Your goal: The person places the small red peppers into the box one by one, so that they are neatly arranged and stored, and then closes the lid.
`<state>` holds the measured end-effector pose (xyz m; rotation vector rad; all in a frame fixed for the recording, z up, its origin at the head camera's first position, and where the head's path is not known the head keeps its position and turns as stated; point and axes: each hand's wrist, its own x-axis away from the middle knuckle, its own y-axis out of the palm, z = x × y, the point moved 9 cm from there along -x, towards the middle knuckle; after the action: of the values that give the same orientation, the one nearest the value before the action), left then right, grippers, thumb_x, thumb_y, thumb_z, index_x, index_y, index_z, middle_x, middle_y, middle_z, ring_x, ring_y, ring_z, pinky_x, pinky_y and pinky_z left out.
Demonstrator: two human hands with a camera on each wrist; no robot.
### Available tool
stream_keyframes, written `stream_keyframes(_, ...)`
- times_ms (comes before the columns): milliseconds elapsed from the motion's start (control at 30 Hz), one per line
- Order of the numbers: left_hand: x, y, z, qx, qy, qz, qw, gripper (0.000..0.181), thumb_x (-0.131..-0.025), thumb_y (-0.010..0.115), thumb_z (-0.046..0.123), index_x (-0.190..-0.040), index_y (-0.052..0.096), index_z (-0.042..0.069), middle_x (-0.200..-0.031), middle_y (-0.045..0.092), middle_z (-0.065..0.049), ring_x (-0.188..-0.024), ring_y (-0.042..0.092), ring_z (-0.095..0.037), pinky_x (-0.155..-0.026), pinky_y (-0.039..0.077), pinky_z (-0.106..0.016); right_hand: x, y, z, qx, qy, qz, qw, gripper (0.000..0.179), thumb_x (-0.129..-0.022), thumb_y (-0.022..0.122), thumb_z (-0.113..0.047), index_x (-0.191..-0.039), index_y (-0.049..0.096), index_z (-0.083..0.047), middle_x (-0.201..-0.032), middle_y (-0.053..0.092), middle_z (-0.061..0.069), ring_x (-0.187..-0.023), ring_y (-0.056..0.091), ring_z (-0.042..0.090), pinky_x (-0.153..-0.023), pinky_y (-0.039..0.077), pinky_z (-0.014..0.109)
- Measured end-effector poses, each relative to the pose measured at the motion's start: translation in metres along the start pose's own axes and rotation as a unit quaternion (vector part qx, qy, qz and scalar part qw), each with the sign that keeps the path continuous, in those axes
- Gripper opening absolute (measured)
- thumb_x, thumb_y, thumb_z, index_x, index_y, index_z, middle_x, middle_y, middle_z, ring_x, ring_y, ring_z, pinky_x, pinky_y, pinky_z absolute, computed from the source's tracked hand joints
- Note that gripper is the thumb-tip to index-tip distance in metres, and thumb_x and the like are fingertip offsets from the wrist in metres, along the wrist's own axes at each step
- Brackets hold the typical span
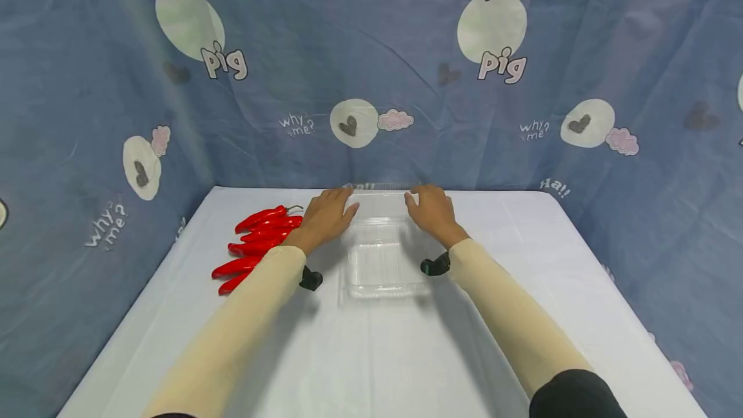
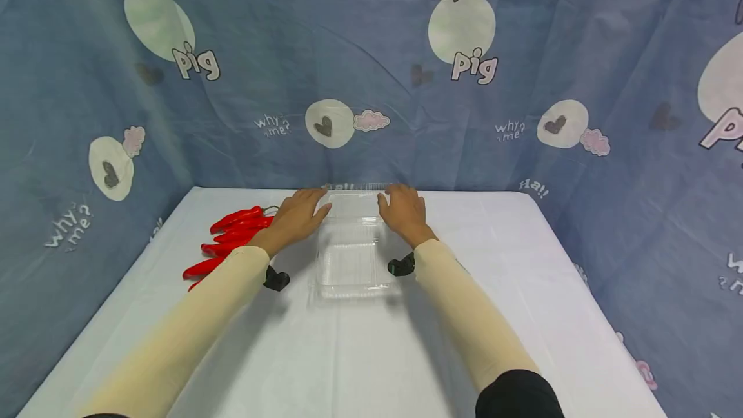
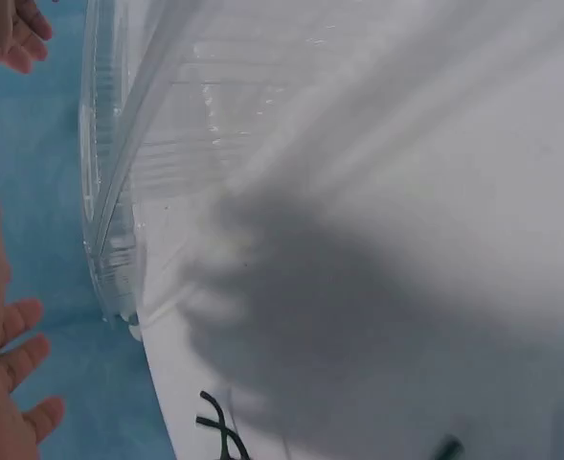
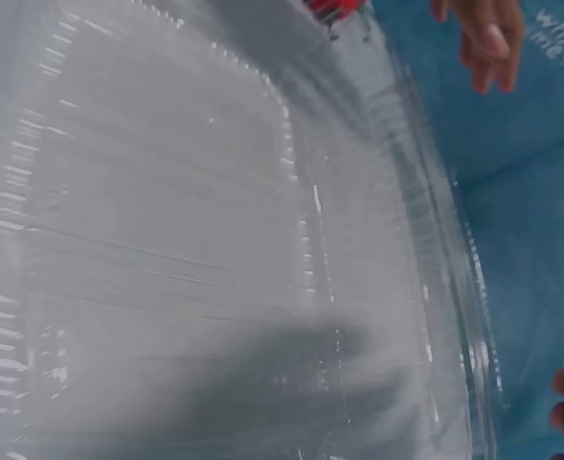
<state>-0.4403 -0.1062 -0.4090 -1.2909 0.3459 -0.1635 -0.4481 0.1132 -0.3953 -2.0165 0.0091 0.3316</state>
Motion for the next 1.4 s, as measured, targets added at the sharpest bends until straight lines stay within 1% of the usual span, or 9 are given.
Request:
stream_keyframes(200, 0.034, -0.012, 0.003, 0.02, 0.074, 0.01, 0.997, 0.055, -0.105, 0.048, 0.042, -0.151, 0.045, 0.013, -0.154, 0.045, -0.009, -0.143, 0.039, -0.03, -0.117, 0.031, -0.053, 0.021, -0.014, 0.02, -0.076, 0.031, 0.004, 0.9967, 0.045, -0.105, 0.047, -0.036, -0.131, 0.061, -0.001, -0.128, 0.063, 0.019, -0.118, 0.059, 0.037, -0.098, 0.048, 0.053)
stream_keyframes(333, 0.068, -0.024, 0.003, 0.023, 0.109, 0.023, 0.9935, 0.054, -0.103, 0.053, 0.042, -0.149, 0.047, 0.014, -0.151, 0.048, -0.007, -0.14, 0.042, -0.027, -0.116, 0.034, -0.051, 0.04, -0.015, 0.042, -0.126, 0.081, -0.032, 0.9882, 0.051, -0.105, 0.045, -0.041, -0.133, 0.056, 0.0, -0.127, 0.061, 0.021, -0.116, 0.059, 0.037, -0.096, 0.049, 0.052)
stream_keyframes(400, 0.086, -0.03, 0.0, 0.022, 0.118, 0.03, 0.9923, 0.054, -0.101, 0.056, 0.041, -0.147, 0.049, 0.015, -0.149, 0.049, -0.005, -0.139, 0.044, -0.026, -0.116, 0.035, -0.05, 0.05, -0.011, 0.053, -0.157, 0.11, -0.06, 0.9797, 0.055, -0.105, 0.044, -0.044, -0.135, 0.054, 0.0, -0.126, 0.062, 0.021, -0.115, 0.061, 0.037, -0.094, 0.051, 0.05)
stream_keyframes(500, 0.112, -0.038, -0.006, 0.014, 0.118, 0.036, 0.9922, 0.053, -0.099, 0.061, 0.04, -0.146, 0.05, 0.017, -0.147, 0.051, -0.004, -0.137, 0.045, -0.024, -0.115, 0.036, -0.051, 0.066, -0.003, 0.066, -0.218, 0.15, -0.114, 0.9578, 0.06, -0.105, 0.043, -0.046, -0.137, 0.052, 0.004, -0.123, 0.064, 0.023, -0.11, 0.065, 0.036, -0.091, 0.055, 0.048)
stream_keyframes(667, 0.147, -0.05, -0.027, 0.005, 0.099, 0.054, 0.9936, 0.055, -0.095, 0.068, 0.037, -0.143, 0.053, 0.016, -0.145, 0.053, -0.004, -0.136, 0.045, -0.025, -0.114, 0.036, -0.053, 0.09, 0.017, 0.078, -0.32, 0.21, -0.199, 0.9023, 0.058, -0.106, 0.046, -0.041, -0.136, 0.053, 0.009, -0.108, 0.068, 0.019, -0.085, 0.07, 0.023, -0.08, 0.06, 0.037)
stream_keyframes(733, 0.159, -0.053, -0.037, 0.007, 0.092, 0.066, 0.9936, 0.056, -0.093, 0.071, 0.035, -0.143, 0.054, 0.015, -0.144, 0.054, -0.005, -0.135, 0.046, -0.027, -0.113, 0.037, -0.055, 0.099, 0.021, 0.079, -0.34, 0.22, -0.22, 0.8873, 0.057, -0.106, 0.048, -0.04, -0.134, 0.055, 0.009, -0.101, 0.067, 0.015, -0.078, 0.068, 0.016, -0.075, 0.06, 0.033)
stream_keyframes(800, 0.168, -0.055, -0.047, 0.011, 0.089, 0.079, 0.9929, 0.057, -0.091, 0.074, 0.031, -0.142, 0.055, 0.015, -0.143, 0.054, -0.006, -0.134, 0.047, -0.028, -0.111, 0.038, -0.057, 0.106, 0.022, 0.08, -0.354, 0.224, -0.23, 0.8783, 0.056, -0.105, 0.05, -0.039, -0.131, 0.058, 0.01, -0.095, 0.065, 0.01, -0.074, 0.066, 0.014, -0.071, 0.06, 0.031)
stream_keyframes(1067, 0.187, -0.043, -0.078, -0.02, 0.072, 0.095, 0.9926, 0.055, -0.086, 0.079, 0.026, -0.136, 0.06, 0.012, -0.136, 0.058, -0.009, -0.128, 0.05, -0.03, -0.102, 0.045, -0.057, 0.12, 0.014, 0.086, -0.386, 0.206, -0.228, 0.8699, 0.044, -0.103, 0.058, -0.029, -0.122, 0.059, 0.011, -0.084, 0.063, 0.006, -0.067, 0.064, 0.011, -0.065, 0.057, 0.027)
stream_keyframes(1400, 0.204, -0.023, -0.101, -0.05, 0.06, 0.079, 0.9938, 0.061, -0.082, 0.084, 0.027, -0.134, 0.06, 0.007, -0.133, 0.058, -0.015, -0.125, 0.052, -0.035, -0.1, 0.047, -0.06, 0.119, 0.025, 0.087, -0.406, 0.196, -0.212, 0.8673, 0.034, -0.1, 0.063, -0.023, -0.112, 0.059, 0.009, -0.079, 0.062, 0.003, -0.065, 0.061, 0.012, -0.064, 0.056, 0.029)
